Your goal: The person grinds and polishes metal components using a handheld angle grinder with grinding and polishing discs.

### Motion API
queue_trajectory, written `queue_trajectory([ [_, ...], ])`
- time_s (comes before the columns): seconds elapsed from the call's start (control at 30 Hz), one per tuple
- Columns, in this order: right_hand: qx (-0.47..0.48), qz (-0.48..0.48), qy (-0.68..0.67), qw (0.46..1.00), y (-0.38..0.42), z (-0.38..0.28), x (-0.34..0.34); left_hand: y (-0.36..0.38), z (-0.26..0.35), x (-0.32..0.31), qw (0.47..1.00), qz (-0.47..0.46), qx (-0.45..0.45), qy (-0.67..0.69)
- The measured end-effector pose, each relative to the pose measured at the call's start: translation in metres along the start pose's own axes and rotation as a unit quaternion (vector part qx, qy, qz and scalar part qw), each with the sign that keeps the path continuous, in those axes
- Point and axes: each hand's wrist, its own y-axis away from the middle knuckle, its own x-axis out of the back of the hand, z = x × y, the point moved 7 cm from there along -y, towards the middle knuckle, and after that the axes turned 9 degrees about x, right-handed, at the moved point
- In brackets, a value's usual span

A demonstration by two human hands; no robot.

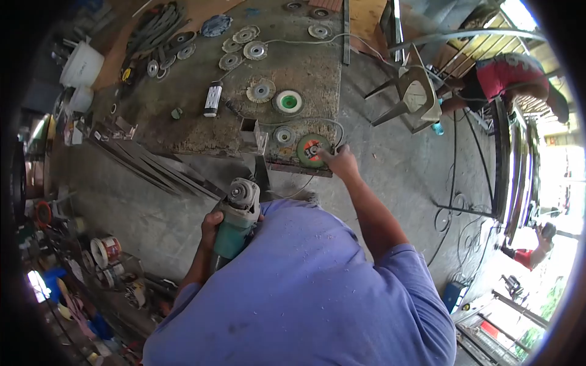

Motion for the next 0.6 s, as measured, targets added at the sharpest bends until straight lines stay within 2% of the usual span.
queue_trajectory([
  [0.1,0.003,-0.002,0.062,0.998,0.012,-0.028,-0.005,-0.007,0.002,-0.008,0.999,0.017,-0.010,-0.036],
  [0.2,0.010,-0.014,-0.030,0.999,0.002,-0.010,-0.002,-0.016,-0.013,0.011,0.997,0.043,-0.021,-0.055],
  [0.3,0.015,0.004,-0.023,1.000,-0.007,0.013,-0.001,-0.017,-0.009,0.005,0.998,0.013,0.002,-0.069],
  [0.4,-0.018,0.038,-0.029,0.999,0.003,0.010,-0.003,-0.016,-0.007,0.005,0.996,0.043,0.001,-0.081],
  [0.5,-0.001,0.044,0.034,0.998,0.005,-0.011,-0.008,-0.015,-0.006,0.005,0.995,0.026,-0.002,-0.099],
  [0.6,0.062,0.142,-0.039,0.987,0.014,-0.031,0.020,-0.011,-0.009,0.008,0.994,0.044,0.004,-0.099],
])
